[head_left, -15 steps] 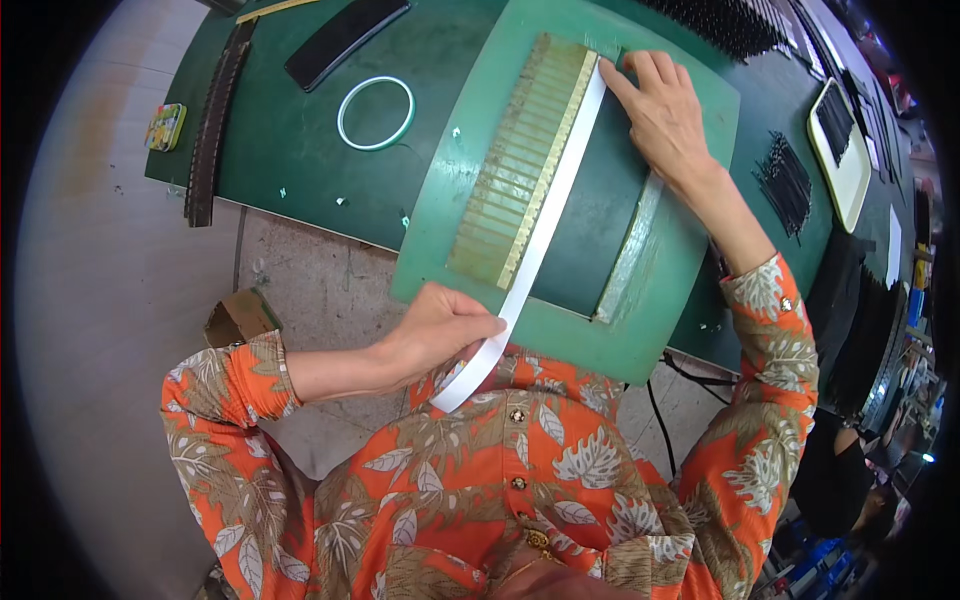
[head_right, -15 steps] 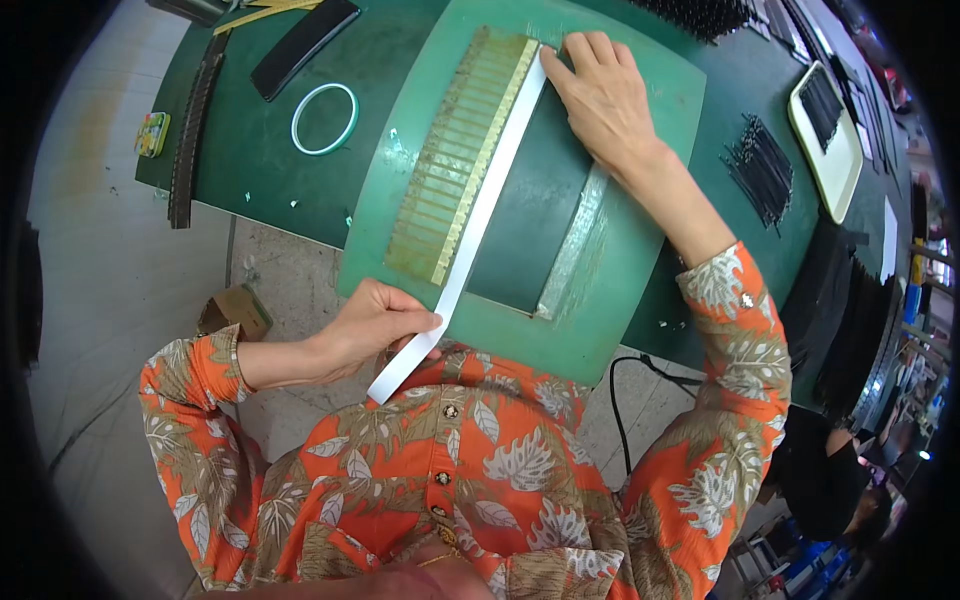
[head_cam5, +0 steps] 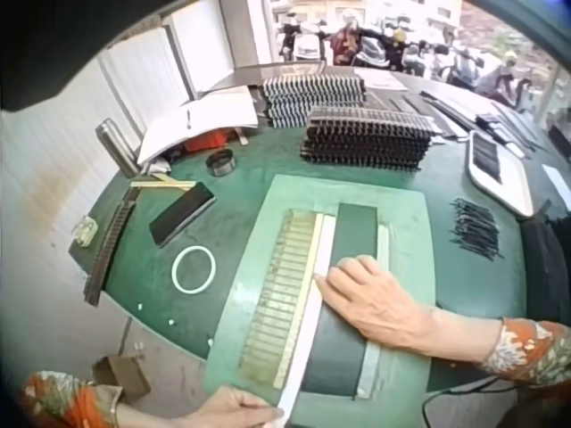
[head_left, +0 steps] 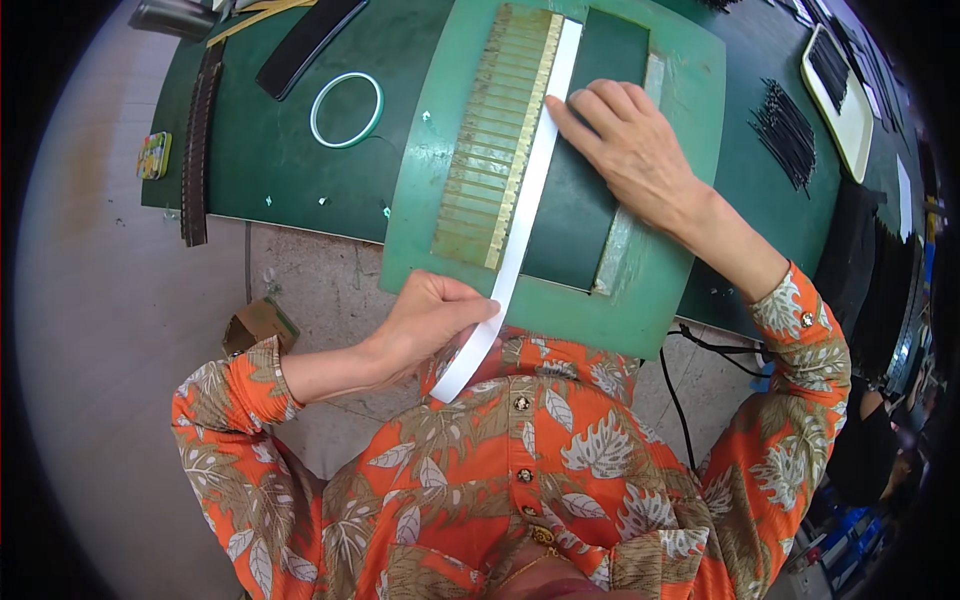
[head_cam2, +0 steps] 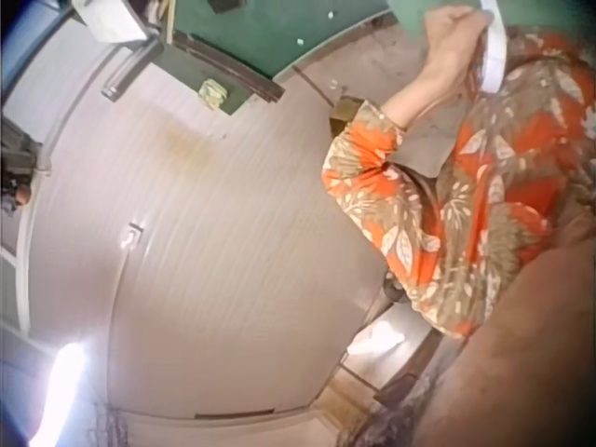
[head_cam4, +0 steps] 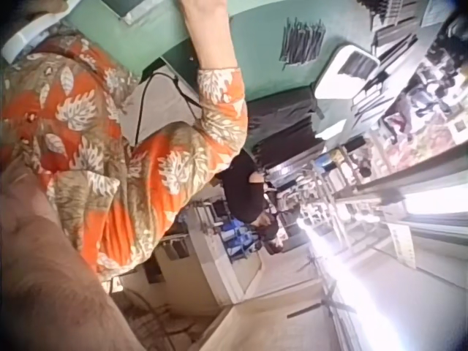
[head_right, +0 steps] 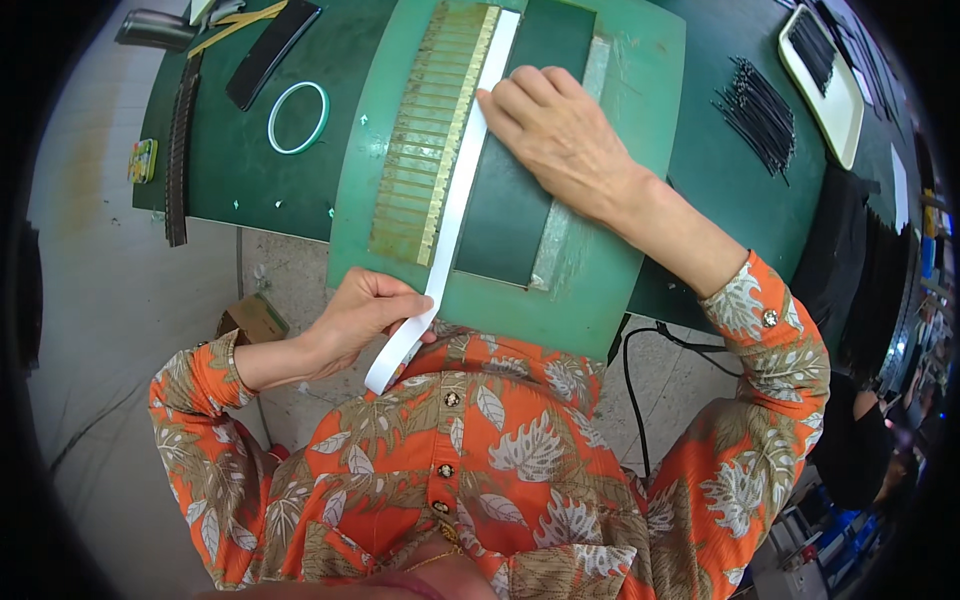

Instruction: Assembling small electronic components onto a tray fixture at a workbench.

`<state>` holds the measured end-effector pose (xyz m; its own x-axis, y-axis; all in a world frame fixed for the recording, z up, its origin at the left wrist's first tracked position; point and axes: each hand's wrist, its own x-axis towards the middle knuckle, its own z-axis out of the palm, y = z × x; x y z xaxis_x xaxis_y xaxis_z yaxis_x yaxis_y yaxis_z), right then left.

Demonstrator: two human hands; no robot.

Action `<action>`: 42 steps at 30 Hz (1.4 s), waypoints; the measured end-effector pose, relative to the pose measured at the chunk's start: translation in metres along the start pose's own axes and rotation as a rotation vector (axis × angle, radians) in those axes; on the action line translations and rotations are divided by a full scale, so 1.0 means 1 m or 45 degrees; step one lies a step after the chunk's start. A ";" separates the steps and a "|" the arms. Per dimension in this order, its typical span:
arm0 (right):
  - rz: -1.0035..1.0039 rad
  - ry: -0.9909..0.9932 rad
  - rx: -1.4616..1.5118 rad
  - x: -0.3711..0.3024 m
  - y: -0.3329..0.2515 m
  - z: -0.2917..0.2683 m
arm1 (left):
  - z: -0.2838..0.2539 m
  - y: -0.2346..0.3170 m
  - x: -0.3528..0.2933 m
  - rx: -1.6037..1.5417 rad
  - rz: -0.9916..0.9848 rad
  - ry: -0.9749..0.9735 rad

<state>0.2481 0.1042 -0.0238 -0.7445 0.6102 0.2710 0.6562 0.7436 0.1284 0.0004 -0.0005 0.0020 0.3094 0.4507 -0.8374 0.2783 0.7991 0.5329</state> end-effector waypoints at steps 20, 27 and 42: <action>-0.169 -0.174 0.825 -0.044 -0.081 -0.037 | 0.004 0.007 0.000 -0.043 -0.046 -0.012; 0.439 0.008 0.695 -0.073 -0.052 -0.072 | -0.006 0.003 0.000 -0.159 -0.097 -0.070; 0.980 -0.194 -0.027 -0.130 -0.005 -0.032 | 0.015 0.011 -0.031 -0.353 -0.121 -0.053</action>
<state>0.3455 0.0122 -0.0291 -0.0872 0.9837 0.1571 0.9955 0.0920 -0.0237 0.0076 -0.0116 0.0354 0.3326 0.3567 -0.8730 0.0507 0.9176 0.3942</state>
